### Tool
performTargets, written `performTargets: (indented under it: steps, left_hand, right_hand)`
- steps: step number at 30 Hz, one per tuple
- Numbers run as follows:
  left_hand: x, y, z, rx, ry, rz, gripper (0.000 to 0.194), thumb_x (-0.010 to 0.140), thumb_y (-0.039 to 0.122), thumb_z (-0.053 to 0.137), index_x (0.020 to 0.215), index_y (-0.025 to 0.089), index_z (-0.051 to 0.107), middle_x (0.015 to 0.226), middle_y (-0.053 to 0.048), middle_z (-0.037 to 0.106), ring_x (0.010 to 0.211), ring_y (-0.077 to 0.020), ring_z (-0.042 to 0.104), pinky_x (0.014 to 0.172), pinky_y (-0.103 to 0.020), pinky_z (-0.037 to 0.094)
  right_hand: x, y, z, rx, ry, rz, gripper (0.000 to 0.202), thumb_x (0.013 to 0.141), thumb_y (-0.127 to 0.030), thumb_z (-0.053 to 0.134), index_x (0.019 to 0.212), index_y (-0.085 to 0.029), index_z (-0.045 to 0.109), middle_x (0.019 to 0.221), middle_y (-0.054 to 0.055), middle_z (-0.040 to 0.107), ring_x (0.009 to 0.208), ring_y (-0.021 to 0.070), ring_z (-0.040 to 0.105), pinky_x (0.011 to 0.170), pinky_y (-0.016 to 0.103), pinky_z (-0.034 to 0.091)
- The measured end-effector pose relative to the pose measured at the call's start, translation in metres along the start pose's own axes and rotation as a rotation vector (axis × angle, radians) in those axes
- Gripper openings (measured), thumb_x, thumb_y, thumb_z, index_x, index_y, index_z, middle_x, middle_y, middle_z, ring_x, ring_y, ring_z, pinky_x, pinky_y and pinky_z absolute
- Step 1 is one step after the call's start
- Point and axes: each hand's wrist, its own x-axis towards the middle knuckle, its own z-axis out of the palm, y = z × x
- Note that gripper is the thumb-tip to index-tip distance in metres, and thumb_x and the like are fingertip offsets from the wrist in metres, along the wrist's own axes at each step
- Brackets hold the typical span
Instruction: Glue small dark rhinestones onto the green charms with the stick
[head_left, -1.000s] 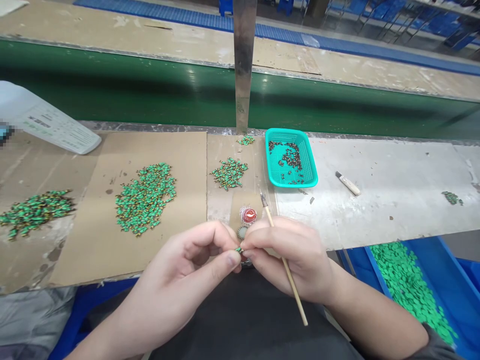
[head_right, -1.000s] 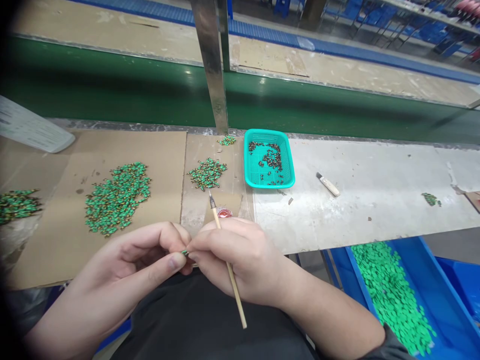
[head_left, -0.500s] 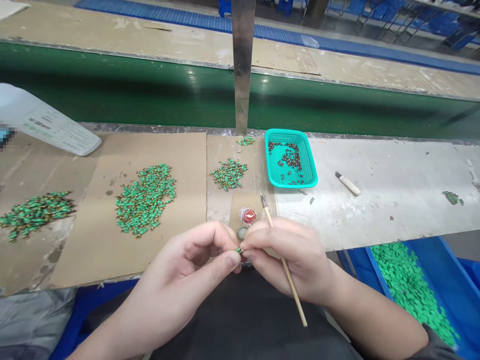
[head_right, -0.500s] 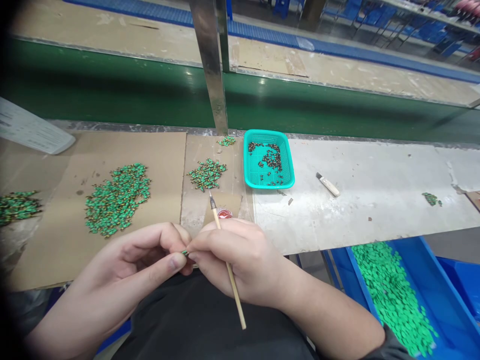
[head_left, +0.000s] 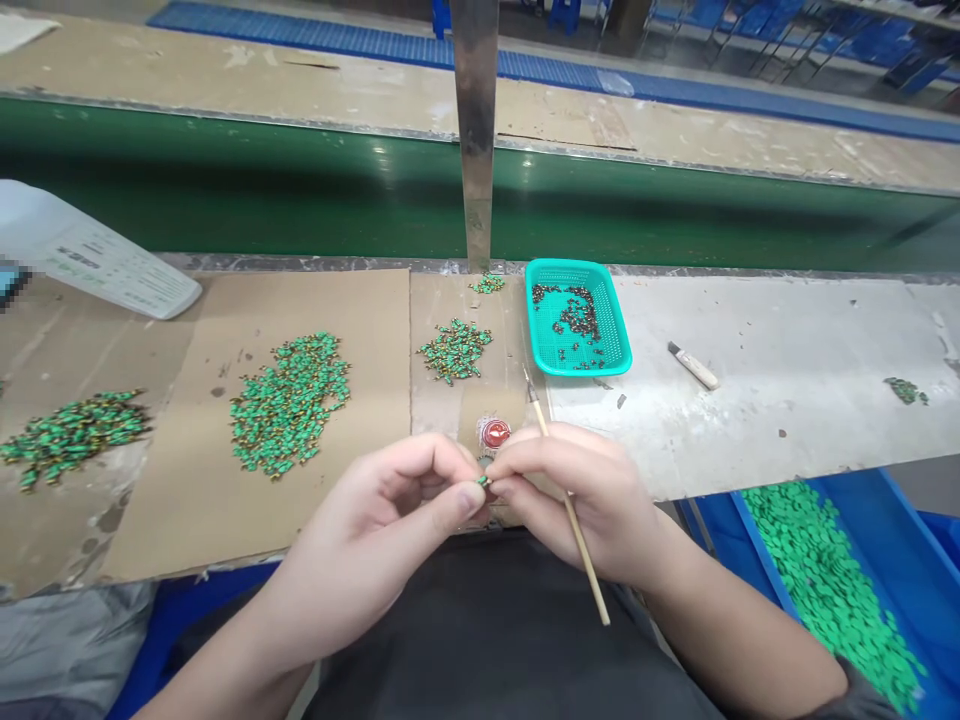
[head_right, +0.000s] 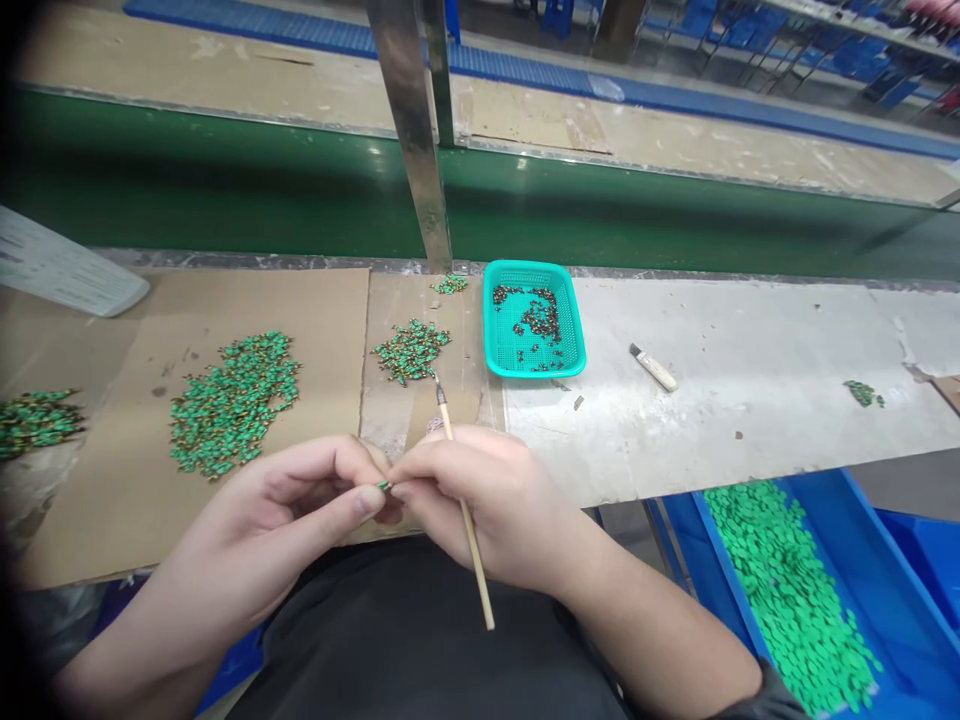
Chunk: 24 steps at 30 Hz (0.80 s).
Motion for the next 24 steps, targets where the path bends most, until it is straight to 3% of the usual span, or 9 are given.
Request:
performTargets:
  steps: [4,9,12,14,16,18,20,24]
  left_hand:
    - [0.024,-0.013,-0.012,0.243,0.111,0.041,0.023,0.1,0.046,0.089,0.087,0.027,0.091,0.091,-0.007,0.094,0.088,-0.0286,0.088,0.081,-0.035,0.071]
    - [0.079,-0.033,-0.043,0.573,0.307,0.128,0.024,0.103,0.045,0.083,0.091,0.026,0.09,0.102,-0.009,0.091,0.102,-0.0327,0.085,0.096,-0.046,0.071]
    - [0.116,-0.043,-0.05,0.745,0.367,0.127,0.021,0.111,0.041,0.086,0.109,0.02,0.087,0.114,-0.008,0.088,0.111,-0.0303,0.084,0.106,-0.054,0.07]
    - [0.136,-0.049,-0.049,0.832,0.368,0.111,0.027,0.115,0.042,0.085,0.131,0.02,0.084,0.136,-0.011,0.086,0.119,-0.0301,0.084,0.106,-0.054,0.072]
    - [0.148,-0.054,-0.048,0.898,0.368,0.094,0.033,0.116,0.041,0.085,0.142,0.022,0.082,0.146,-0.013,0.084,0.122,-0.031,0.084,0.106,-0.054,0.073]
    - [0.152,-0.056,-0.055,0.948,0.383,0.076,0.035,0.117,0.041,0.084,0.146,0.022,0.081,0.15,-0.013,0.082,0.124,-0.0317,0.084,0.106,-0.055,0.074]
    - [0.148,-0.053,-0.072,0.988,0.422,0.05,0.035,0.117,0.041,0.084,0.147,0.023,0.081,0.152,-0.014,0.082,0.127,-0.0323,0.083,0.108,-0.056,0.073]
    - [0.123,-0.036,-0.133,1.053,0.495,-0.064,0.036,0.117,0.041,0.083,0.147,0.022,0.08,0.152,-0.014,0.082,0.126,-0.0324,0.083,0.107,-0.055,0.073]
  right_hand:
    - [-0.007,0.01,-0.008,-0.089,0.12,0.088,0.015,0.113,-0.01,0.078,0.116,-0.025,0.08,0.105,0.004,0.093,0.091,0.0197,0.088,0.087,0.03,0.071]
    - [-0.025,0.024,-0.016,-0.168,0.223,0.18,0.018,0.109,-0.01,0.076,0.106,-0.027,0.082,0.094,0.001,0.091,0.082,0.0208,0.087,0.08,0.031,0.071]
    - [-0.034,0.028,-0.014,-0.175,0.201,0.195,0.017,0.109,-0.012,0.075,0.105,-0.026,0.083,0.09,0.001,0.088,0.077,0.0208,0.084,0.074,0.031,0.069]
    - [-0.038,0.03,-0.011,-0.164,0.174,0.196,0.016,0.11,-0.013,0.076,0.108,-0.027,0.083,0.092,0.001,0.088,0.077,0.0207,0.084,0.073,0.03,0.069]
    - [-0.044,0.032,-0.008,-0.143,0.155,0.197,0.014,0.113,-0.017,0.076,0.111,-0.028,0.084,0.094,0.002,0.088,0.08,0.0211,0.084,0.075,0.03,0.069]
    - [-0.05,0.035,-0.008,-0.106,0.159,0.22,0.012,0.118,-0.024,0.075,0.115,-0.03,0.085,0.098,0.002,0.088,0.085,0.0217,0.085,0.078,0.03,0.069]
    - [-0.056,0.036,-0.011,-0.044,0.197,0.256,0.02,0.125,-0.035,0.068,0.12,-0.031,0.087,0.097,0.003,0.087,0.086,0.022,0.084,0.08,0.032,0.069]
    - [-0.062,0.035,-0.023,0.02,0.259,0.303,0.055,0.13,-0.065,0.047,0.126,-0.033,0.092,0.087,0.003,0.074,0.079,0.0216,0.072,0.073,0.033,0.064]
